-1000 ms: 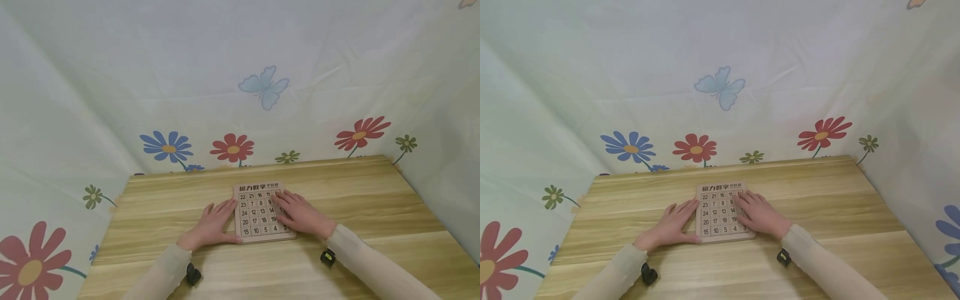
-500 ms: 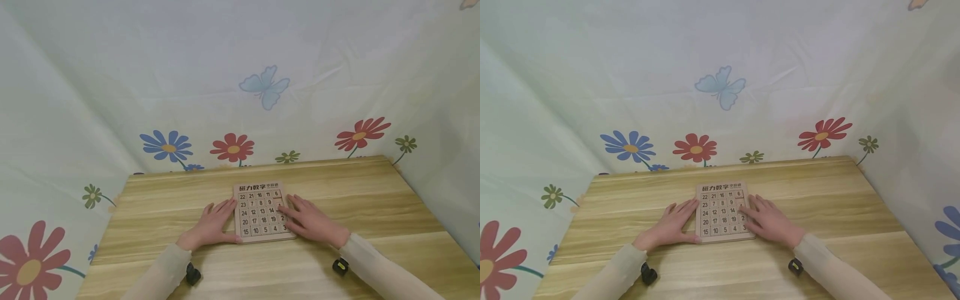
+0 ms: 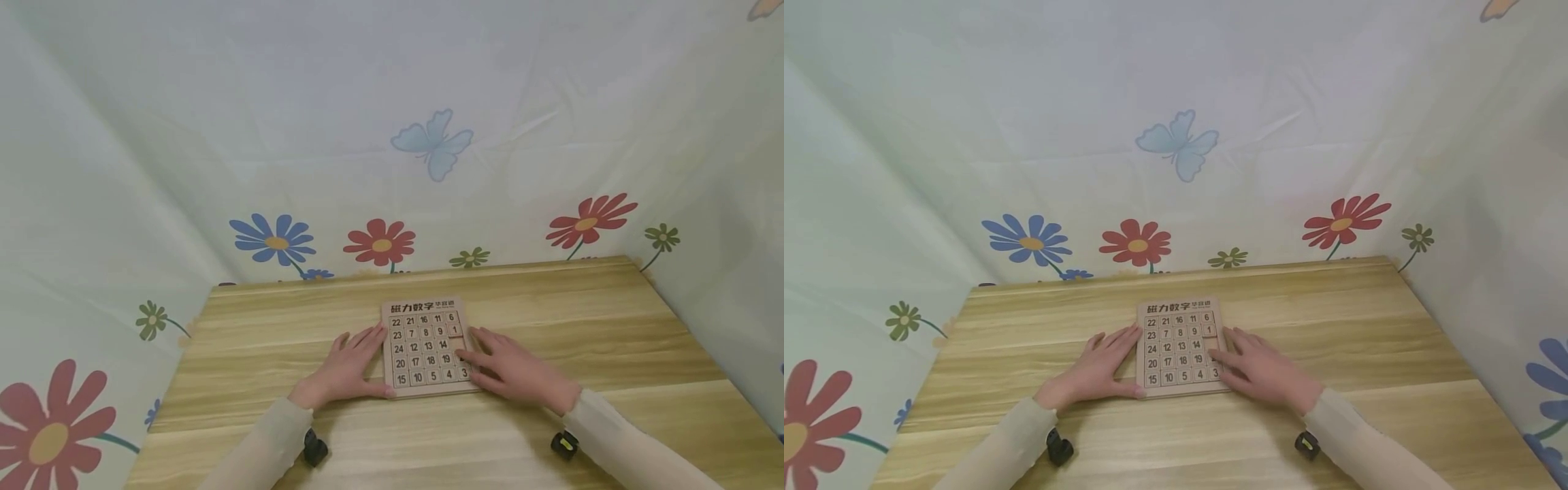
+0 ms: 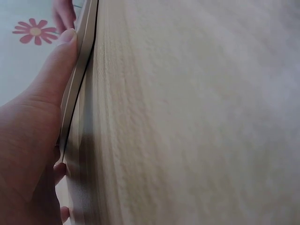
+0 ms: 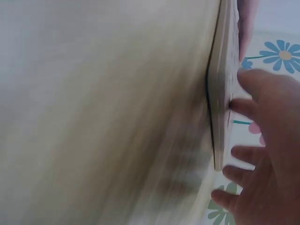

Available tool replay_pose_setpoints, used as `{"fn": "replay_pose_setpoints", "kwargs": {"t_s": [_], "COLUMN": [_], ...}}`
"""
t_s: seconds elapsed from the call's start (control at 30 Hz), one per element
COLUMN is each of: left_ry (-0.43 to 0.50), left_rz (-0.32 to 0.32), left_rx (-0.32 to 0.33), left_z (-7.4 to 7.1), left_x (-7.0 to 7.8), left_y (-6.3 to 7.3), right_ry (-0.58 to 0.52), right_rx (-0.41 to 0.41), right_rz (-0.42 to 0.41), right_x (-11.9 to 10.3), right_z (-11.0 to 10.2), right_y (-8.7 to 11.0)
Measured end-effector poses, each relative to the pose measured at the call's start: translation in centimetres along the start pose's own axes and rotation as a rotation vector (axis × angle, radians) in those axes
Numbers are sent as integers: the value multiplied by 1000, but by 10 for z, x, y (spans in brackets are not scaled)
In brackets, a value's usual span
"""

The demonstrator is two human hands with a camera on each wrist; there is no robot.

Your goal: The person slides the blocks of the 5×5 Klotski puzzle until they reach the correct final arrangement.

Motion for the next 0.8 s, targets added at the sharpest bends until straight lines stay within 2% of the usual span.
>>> {"fn": "replay_pose_setpoints", "kwargs": {"t_s": [0.13, 0.3, 0.4, 0.5, 0.67, 0.8], "left_ry": [11, 18, 13, 5, 15, 32], "left_rz": [10, 23, 10, -2, 2, 26], "left_rx": [18, 36, 23, 11, 17, 25], "left_z": [0, 4, 3, 0, -3, -2], "left_x": [0, -3, -4, -3, -1, 1], "left_y": [1, 1, 0, 1, 2, 2], "right_ry": [-33, -27, -4, 11, 41, 28], "right_rx": [-14, 47, 79, 72, 44, 63], "right_rz": [-5, -32, -37, -53, -117, -160], "right_x": [0, 2, 3, 1, 0, 4], "right_z": [-3, -2, -1, -2, 1, 3], "right_y": [7, -4, -14, -15, 3, 24]}}
Point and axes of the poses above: each hand's wrist, its own y-axis away from the middle knuckle, its own z-axis out of the palm, x = y × z, the point moved 1 cm from there along -y, towards the middle knuckle, and after that the axes turned 12 degrees about z, right-handed, at the moved point
